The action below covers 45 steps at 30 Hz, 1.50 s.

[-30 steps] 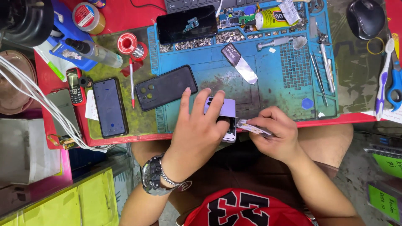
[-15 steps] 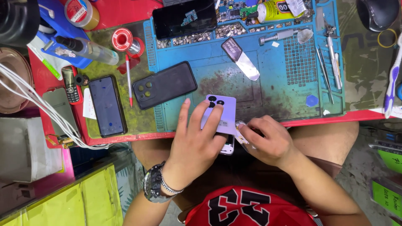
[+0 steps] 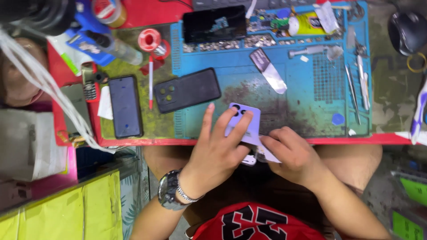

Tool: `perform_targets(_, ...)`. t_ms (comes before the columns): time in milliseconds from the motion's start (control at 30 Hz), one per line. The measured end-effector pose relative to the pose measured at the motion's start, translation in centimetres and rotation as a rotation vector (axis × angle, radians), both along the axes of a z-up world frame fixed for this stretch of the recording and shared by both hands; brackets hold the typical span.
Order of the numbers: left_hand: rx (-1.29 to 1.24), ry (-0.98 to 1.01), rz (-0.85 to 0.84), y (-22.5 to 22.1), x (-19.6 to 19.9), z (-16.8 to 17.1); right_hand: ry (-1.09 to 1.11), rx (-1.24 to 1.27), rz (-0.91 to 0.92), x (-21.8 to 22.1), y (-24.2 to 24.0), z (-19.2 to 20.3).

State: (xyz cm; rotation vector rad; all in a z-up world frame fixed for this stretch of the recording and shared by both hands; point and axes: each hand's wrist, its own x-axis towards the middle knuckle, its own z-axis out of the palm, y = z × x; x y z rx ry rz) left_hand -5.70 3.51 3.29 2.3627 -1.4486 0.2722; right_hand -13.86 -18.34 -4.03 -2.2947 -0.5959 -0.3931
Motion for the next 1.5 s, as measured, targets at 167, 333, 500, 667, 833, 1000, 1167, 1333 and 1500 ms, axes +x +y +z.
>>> perform_targets(167, 0.009, 0.011, 0.05, 0.8, 0.8, -0.3, 0.468, 0.14, 0.123, 4.1, -4.1, 4.5)
perform_targets(333, -0.092, 0.105, 0.015, 3.5, 1.1, -2.1, 0.245, 0.355, 0.061, 15.3, 1.9, 4.9)
perform_targets(500, -0.202, 0.112, -0.007, 6.2, 0.6, -5.4, 0.147, 0.212, 0.164, 26.6, 16.3, 1.8)
perform_targets(667, -0.319, 0.084, 0.025, 6.8, 0.6, -5.9, 0.085, 0.272, 0.181, 33.0, 23.5, -0.6)
perform_targets(833, -0.272, 0.154, -0.027, 7.0, 1.7, -4.8, 0.216, 0.56, 0.385, 30.7, 17.8, 0.3)
perform_targets(1000, -0.164, 0.177, -0.074, 5.8, 3.6, -3.8, 0.5, 1.039, 0.476, 21.4, 3.7, 4.5)
perform_targets(1167, 0.007, 0.209, -0.079, 1.9, 4.9, -0.5, 0.578, 1.574, 0.66, 11.1, -4.9, 3.6)
perform_targets(1333, 0.183, 0.03, -0.037, -1.9, 4.4, 1.5, 0.494, 1.138, 0.32, 2.2, -4.5, 1.3)
perform_targets(1500, 0.247, 0.004, -0.051, -1.8, 4.1, 2.1, 0.232, 0.354, -0.073, -1.6, -2.6, -2.4)
